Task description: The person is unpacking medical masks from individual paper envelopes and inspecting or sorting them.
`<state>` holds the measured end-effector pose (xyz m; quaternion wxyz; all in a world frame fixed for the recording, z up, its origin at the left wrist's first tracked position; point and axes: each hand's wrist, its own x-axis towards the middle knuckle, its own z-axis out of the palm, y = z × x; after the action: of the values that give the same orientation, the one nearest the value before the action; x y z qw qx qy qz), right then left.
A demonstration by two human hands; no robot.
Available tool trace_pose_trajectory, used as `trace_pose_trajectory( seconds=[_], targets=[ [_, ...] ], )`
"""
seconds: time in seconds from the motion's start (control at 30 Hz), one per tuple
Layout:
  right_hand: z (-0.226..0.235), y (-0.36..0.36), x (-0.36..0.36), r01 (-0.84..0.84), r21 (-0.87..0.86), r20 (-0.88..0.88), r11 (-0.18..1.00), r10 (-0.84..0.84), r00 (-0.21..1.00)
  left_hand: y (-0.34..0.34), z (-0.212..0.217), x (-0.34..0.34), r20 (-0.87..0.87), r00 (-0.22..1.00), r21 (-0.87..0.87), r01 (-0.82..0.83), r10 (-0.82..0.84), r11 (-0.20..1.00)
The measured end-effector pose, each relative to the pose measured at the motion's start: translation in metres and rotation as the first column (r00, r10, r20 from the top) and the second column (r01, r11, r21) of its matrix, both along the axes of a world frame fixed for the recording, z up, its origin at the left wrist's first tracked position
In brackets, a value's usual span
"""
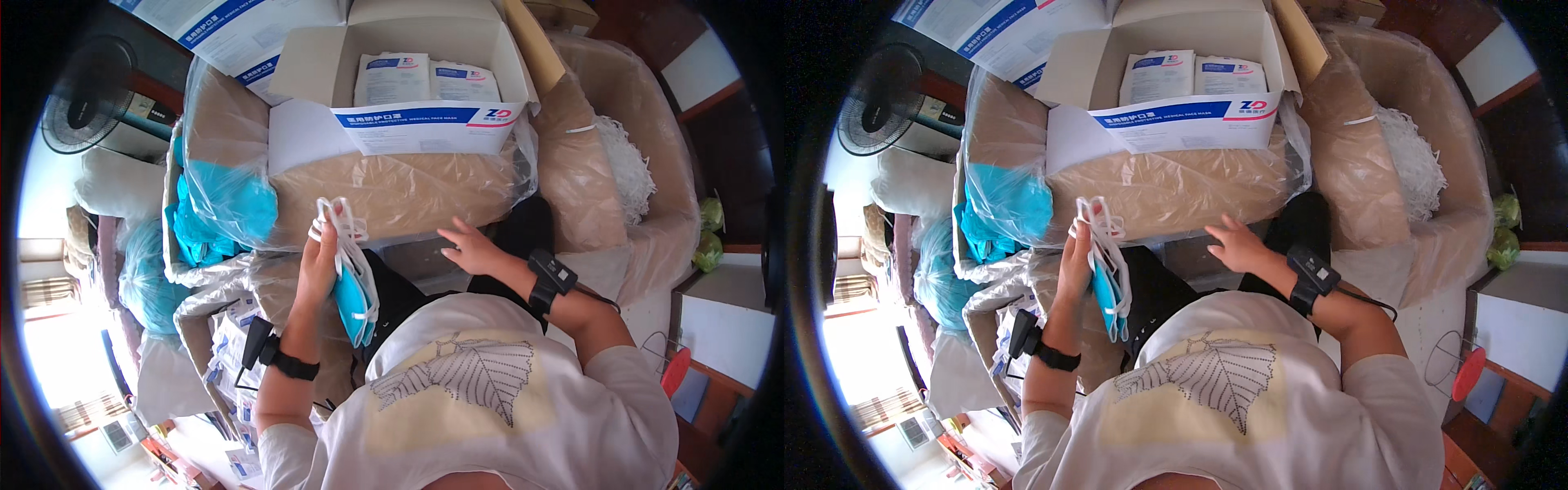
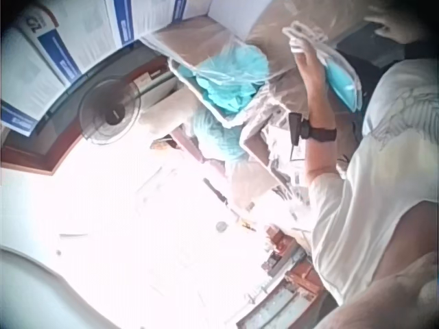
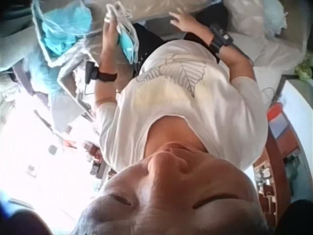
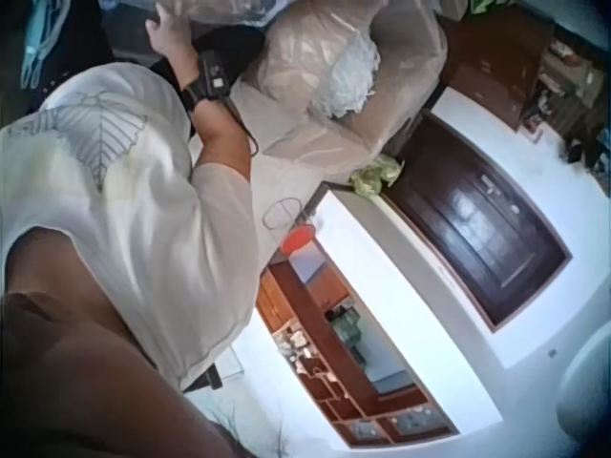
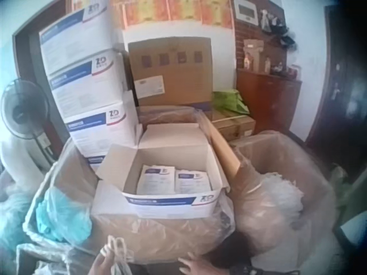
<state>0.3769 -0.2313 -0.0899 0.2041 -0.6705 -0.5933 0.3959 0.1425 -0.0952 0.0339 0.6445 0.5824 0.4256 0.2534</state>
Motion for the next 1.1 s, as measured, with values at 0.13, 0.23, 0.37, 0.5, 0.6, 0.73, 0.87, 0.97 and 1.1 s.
trace_pose_trajectory(
  seconds=[0.13, 0.23, 0.37, 0.5, 0.6, 0.73, 0.87, 0.97, 1.1],
  targets=[
    [0.044, 0.022, -0.020, -0.167, -0.271, -0.283, 0.948, 0.088, 0.955, 0.013, 0.010, 0.013, -0.001, 0.998, 0.004, -0.068, 0.068, 0.998],
    [0.091, 0.005, -0.047, -0.320, -0.290, -0.835, 0.902, -0.075, 0.545, 0.016, 0.026, 0.031, 0.065, 0.988, -0.003, -0.142, 0.142, 0.990],
    [0.115, 0.014, -0.069, 0.050, -0.116, -0.858, 0.992, -0.126, 0.498, 0.014, 0.011, 0.048, 0.049, 0.949, 0.170, -0.315, 0.311, 0.934],
    [0.110, 0.034, -0.079, 0.487, -0.142, -0.857, 0.862, -0.353, 0.375, 0.002, -0.009, 0.060, 0.075, 0.886, 0.200, -0.463, 0.457, 0.864],
    [0.095, 0.042, -0.069, 0.609, -0.125, -0.817, 0.783, -0.429, 0.384, -0.010, -0.014, 0.059, 0.072, 0.838, -0.320, -0.494, 0.541, 0.809],
    [0.085, 0.049, -0.036, 0.603, 0.153, -0.714, 0.783, -0.335, 0.615, -0.028, -0.026, 0.026, 0.024, 0.905, -0.425, -0.375, 0.424, 0.824],
    [0.104, 0.044, -0.026, 0.423, 0.142, -0.573, 0.895, -0.274, 0.773, -0.043, 0.005, 0.026, -0.112, 0.914, 0.768, -0.169, 0.390, 0.618],
    [0.123, 0.042, -0.039, 0.288, 0.177, -0.513, 0.941, -0.161, 0.843, -0.042, 0.028, 0.056, -0.316, 0.944, 0.676, 0.157, 0.090, 0.720],
    [0.126, 0.039, -0.032, 0.366, 0.200, -0.607, 0.909, -0.178, 0.774, -0.043, 0.027, 0.060, -0.553, 0.832, 0.387, 0.298, -0.039, 0.873]
  ],
)
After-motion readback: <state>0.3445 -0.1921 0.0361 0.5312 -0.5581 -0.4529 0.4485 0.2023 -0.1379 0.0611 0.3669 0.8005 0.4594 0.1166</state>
